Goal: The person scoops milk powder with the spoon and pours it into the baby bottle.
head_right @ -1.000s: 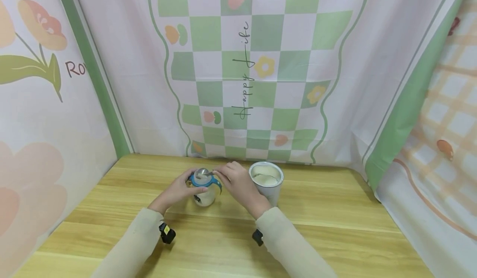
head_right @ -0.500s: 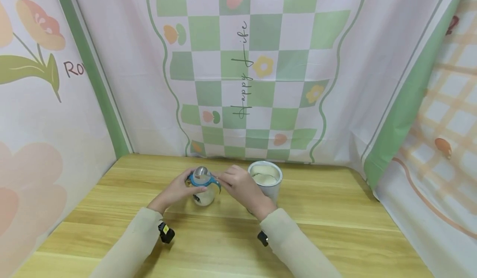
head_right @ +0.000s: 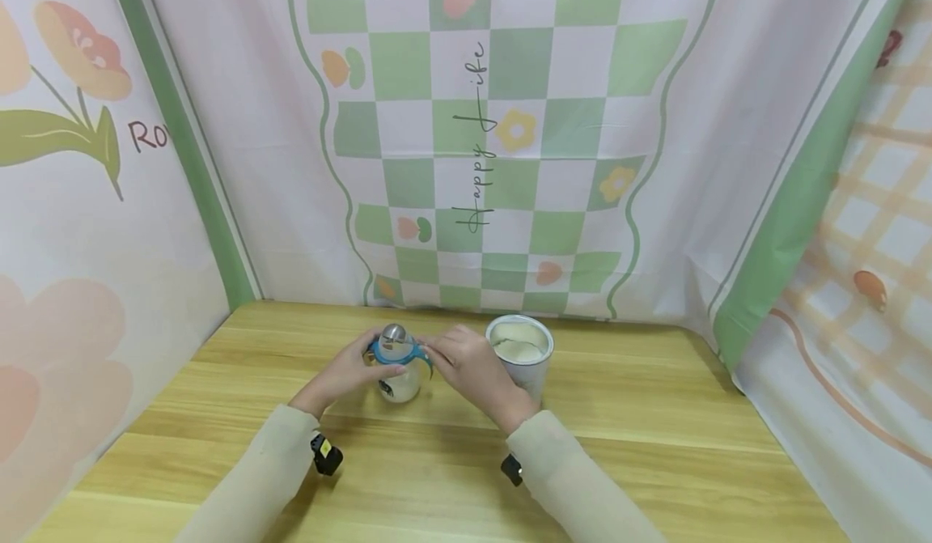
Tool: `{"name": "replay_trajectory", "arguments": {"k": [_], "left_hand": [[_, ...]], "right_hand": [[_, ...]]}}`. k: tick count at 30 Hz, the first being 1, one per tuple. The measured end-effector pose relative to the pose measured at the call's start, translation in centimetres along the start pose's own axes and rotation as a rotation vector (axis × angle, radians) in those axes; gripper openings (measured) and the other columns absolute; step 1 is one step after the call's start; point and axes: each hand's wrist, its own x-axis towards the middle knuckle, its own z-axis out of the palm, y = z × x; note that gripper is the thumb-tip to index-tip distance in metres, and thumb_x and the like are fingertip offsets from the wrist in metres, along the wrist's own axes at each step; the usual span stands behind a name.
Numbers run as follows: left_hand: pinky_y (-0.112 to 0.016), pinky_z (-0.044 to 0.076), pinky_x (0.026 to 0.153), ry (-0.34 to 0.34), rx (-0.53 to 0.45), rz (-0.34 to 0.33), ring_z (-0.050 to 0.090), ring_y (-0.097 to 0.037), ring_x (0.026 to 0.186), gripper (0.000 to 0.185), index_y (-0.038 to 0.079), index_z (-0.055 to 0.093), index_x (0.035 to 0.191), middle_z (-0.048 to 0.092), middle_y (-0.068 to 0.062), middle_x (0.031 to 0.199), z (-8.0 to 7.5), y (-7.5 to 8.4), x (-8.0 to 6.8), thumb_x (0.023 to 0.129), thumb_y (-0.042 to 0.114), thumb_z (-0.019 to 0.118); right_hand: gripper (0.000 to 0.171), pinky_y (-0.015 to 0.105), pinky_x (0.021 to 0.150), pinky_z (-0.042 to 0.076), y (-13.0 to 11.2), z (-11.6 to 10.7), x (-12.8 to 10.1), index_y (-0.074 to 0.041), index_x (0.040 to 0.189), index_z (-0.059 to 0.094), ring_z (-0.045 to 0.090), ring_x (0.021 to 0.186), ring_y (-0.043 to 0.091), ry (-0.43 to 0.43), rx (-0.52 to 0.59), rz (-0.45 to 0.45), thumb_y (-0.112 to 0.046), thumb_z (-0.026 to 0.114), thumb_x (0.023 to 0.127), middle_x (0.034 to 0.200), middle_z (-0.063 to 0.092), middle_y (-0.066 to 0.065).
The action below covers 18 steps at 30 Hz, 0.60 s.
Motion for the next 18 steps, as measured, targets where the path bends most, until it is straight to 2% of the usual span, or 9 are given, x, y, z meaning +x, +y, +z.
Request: {"name": "replay_trajectory", "arguments": {"k": [4, 11, 18], "left_hand": [[-0.065, 0.031, 0.108, -0.005, -0.009, 0.0, 0.044, -0.03, 0.134, 0.078, 0.029, 0.046, 0.147, 0.057, 0.003, 0.136, 0.02, 0.0, -0.03, 0.081, 0.051, 0.082], [-0.066, 0.032, 0.107, -0.008, -0.012, 0.021, 0.045, -0.031, 0.134, 0.078, 0.026, 0.046, 0.147, 0.057, 0.002, 0.137, 0.0, -0.06, 0.01, 0.082, 0.051, 0.081], [-0.064, 0.031, 0.108, 0.003, -0.01, 0.008, 0.044, -0.029, 0.134, 0.079, 0.027, 0.046, 0.147, 0.055, 0.002, 0.139, 0.07, -0.04, 0.08, 0.081, 0.05, 0.082]], "right_hand": [[0.025, 0.021, 0.065, 0.054, -0.08, 0.05, 0.12, -0.004, 0.108, 0.077, 0.068, 0.081, 0.013, 0.026, 0.041, 0.063, 0.001, 0.079, 0.083, 0.095, 0.076, 0.004], [0.019, 0.021, 0.058, 0.053, -0.31, 0.09, 0.2, -0.004, 0.107, 0.078, 0.068, 0.08, 0.012, 0.039, 0.099, 0.136, -0.002, 0.076, 0.088, 0.095, 0.076, 0.003], [0.013, 0.029, 0.062, 0.058, -0.45, 0.09, 0.51, -0.004, 0.104, 0.078, 0.07, 0.081, 0.014, 0.08, 0.106, 0.205, -0.009, 0.073, 0.093, 0.092, 0.075, 0.005]]}}
